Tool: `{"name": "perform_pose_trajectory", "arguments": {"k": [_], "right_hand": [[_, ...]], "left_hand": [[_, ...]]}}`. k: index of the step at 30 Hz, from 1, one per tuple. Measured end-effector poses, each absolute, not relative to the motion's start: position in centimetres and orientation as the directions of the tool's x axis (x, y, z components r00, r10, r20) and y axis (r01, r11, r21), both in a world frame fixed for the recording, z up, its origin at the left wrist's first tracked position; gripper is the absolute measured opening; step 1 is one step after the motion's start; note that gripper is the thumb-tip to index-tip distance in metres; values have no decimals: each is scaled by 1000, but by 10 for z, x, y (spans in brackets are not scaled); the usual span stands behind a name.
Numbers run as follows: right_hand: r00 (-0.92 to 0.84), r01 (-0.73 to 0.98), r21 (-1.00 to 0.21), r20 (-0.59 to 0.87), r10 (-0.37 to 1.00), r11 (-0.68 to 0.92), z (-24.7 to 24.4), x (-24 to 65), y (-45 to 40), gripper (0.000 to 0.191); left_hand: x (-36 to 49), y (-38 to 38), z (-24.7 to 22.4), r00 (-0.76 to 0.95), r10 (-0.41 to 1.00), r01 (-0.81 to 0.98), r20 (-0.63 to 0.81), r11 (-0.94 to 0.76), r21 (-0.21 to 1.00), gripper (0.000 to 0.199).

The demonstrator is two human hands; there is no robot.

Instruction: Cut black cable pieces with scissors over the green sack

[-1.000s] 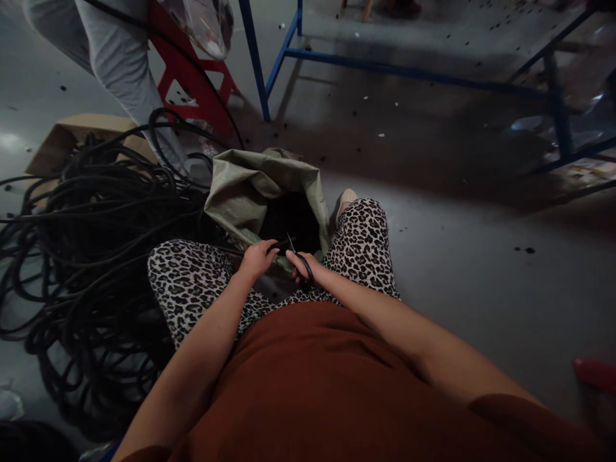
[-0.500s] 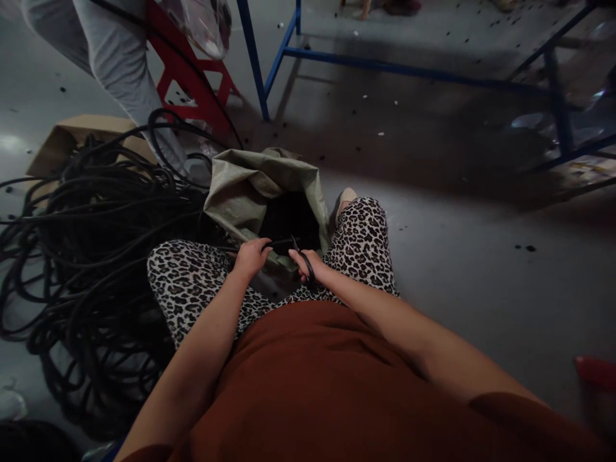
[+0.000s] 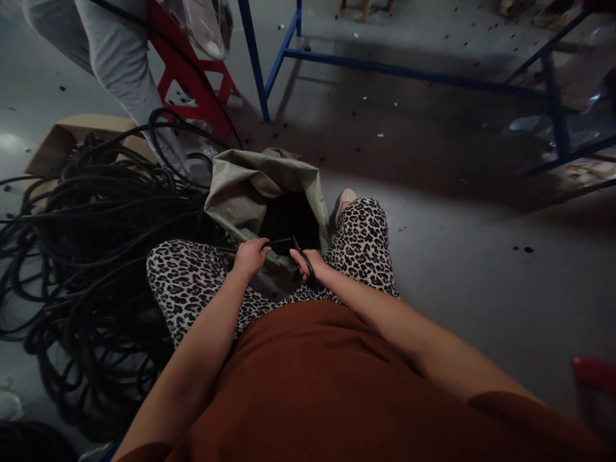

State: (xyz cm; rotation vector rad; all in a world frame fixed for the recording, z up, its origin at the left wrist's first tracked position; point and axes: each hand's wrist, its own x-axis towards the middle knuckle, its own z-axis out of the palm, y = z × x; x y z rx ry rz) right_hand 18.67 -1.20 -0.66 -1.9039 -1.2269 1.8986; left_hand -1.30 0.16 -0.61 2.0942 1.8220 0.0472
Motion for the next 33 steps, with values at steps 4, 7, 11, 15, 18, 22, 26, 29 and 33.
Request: {"name": "perform_pose_trajectory", "arguments": {"k": [4, 7, 11, 15, 18, 22, 26, 29, 33], "right_hand": [[-223, 368, -621, -782, 583, -692, 3, 186, -15, 52], [-278, 357, -623, -782, 557, -696, 5, 185, -16, 55], [-299, 338, -633, -774, 559, -696, 6, 183, -17, 54], [-309, 342, -627, -778, 547, -700, 9, 182, -16, 53], [-305, 339, -620, -784, 541, -707, 10, 182, -16, 51], [-298, 328, -623, -781, 549, -710, 9, 181, -16, 50], [-297, 312, -630, -776, 557, -711, 6, 180, -15, 52], [-279, 317, -625, -781, 559, -714, 6, 180, -14, 54], [-266, 322, -617, -787, 557, -718, 5, 180, -13, 57]], "left_hand": [[-14, 2, -6, 124, 977, 949, -175, -66, 307, 32], [-14, 3, -6, 114, 979, 945, -170, -54, 322, 31], [-13, 2, -7, 126, 977, 938, -172, -61, 342, 31], [-13, 1, -9, 144, 975, 931, -167, -76, 357, 31], [-12, 1, -10, 156, 974, 926, -167, -85, 368, 31], [-11, 0, -10, 178, 971, 912, -162, -101, 397, 30], [-10, 1, -9, 192, 966, 909, -175, -108, 403, 30], [-9, 1, -8, 196, 963, 909, -187, -107, 402, 30], [-8, 1, -7, 228, 954, 903, -197, -131, 409, 31]]}}
